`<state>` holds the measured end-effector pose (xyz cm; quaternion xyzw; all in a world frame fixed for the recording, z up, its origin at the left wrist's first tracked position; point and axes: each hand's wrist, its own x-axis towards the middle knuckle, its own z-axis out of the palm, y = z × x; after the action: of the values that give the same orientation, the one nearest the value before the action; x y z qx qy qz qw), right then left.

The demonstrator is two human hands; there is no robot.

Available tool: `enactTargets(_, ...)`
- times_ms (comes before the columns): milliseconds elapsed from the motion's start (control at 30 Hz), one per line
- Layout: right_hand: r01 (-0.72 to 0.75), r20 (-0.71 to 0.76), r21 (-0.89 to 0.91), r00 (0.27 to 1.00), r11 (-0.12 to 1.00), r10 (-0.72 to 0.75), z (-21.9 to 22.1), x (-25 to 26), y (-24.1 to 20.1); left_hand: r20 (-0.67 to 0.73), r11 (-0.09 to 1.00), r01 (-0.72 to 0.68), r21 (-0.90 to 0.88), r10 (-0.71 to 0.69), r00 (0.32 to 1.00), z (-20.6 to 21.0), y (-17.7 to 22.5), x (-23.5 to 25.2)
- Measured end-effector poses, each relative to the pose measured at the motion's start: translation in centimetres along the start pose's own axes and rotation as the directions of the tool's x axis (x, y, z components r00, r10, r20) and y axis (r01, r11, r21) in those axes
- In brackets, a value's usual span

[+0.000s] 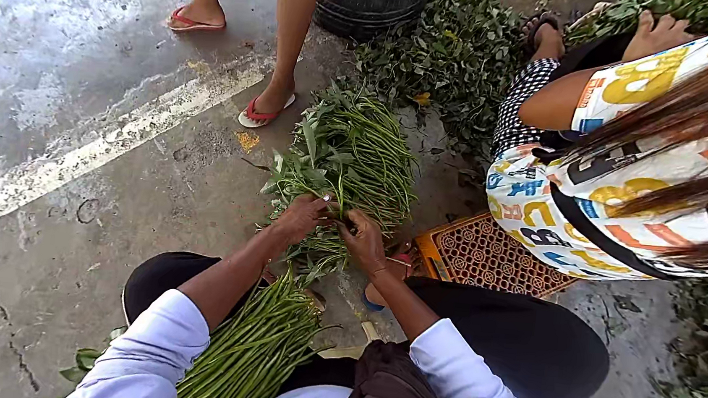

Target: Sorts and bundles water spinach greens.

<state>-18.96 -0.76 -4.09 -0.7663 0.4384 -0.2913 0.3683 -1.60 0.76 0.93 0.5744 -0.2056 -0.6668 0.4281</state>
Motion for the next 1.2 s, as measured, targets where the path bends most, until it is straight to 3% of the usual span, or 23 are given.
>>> enactTargets(133,-0.182,0.045,0.231,0.983,0.956,0.177,0.6,0.3,0.3,0.002,1.000,-0.012,0.005,0.012,1.000,-1.6,0.2,0.2)
enactTargets(267,-0.197,-0.124,0.346,0.960,0.917,0.253,-0.8,1.3,0.9,-0.093,0.997,-0.020,0.074,0.027,0.995,-2.9,0.3,1.2)
enactTargets(333,-0.153,-0.208,0.262,0.955,0.953,0.210,-1.9,1.8,1.4,-0.090,0.996,-0.035,0.086,0.042,0.995,-3.5,-0.2,1.8)
enactTargets(400,-0.048,-0.256,0.033,0.965,0.998,0.055,-2.8,2.1,2.1,-0.053,0.988,-0.013,0.151,0.021,0.998,-3.4,-0.1,1.5)
enactTargets(467,0.051,-0.223,-0.216,0.970,0.975,-0.100,-3.2,2.4,2.2,0.002,0.976,0.027,0.217,-0.028,1.000,-3.1,0.0,1.1)
enactTargets(533,0.077,-0.125,-0.370,0.983,0.926,-0.131,-3.1,2.3,1.3,0.061,0.962,0.065,0.266,-0.084,0.995,-2.9,-0.2,1.3)
enactTargets(667,0.201,0.082,-0.410,0.980,0.890,-0.183,-0.8,2.0,-0.2,0.188,0.966,0.098,0.238,-0.145,0.971,-2.7,-0.7,1.5)
enactTargets(733,0.233,0.097,-0.377,0.973,0.897,-0.211,0.2,1.9,0.0,0.220,0.991,0.109,0.075,-0.123,0.968,-2.8,-1.1,1.6)
enactTargets(833,0.156,0.050,-0.251,0.988,0.955,-0.148,1.0,1.7,0.2,0.229,0.993,0.094,-0.072,-0.075,0.971,-2.9,-1.0,1.3)
enactTargets(967,0.061,0.055,-0.039,0.997,0.997,-0.059,3.0,1.1,-0.2,0.119,0.997,0.021,-0.071,-0.012,0.993,-2.7,-1.2,1.3)
enactTargets(1067,-0.038,0.143,0.098,0.989,0.994,0.024,3.1,1.7,0.3,-0.012,0.998,-0.033,-0.046,0.033,0.999,-2.9,-1.4,1.5)
enactTargets(1133,-0.077,0.158,0.091,0.985,0.993,0.062,2.5,2.8,1.9,-0.110,0.997,-0.066,-0.044,0.061,0.992,-3.4,-1.5,2.1)
enactTargets(1200,-0.109,0.101,-0.056,0.988,0.992,0.115,2.2,4.4,5.2,-0.198,0.992,-0.097,-0.084,0.079,0.977,-4.0,-1.5,2.9)
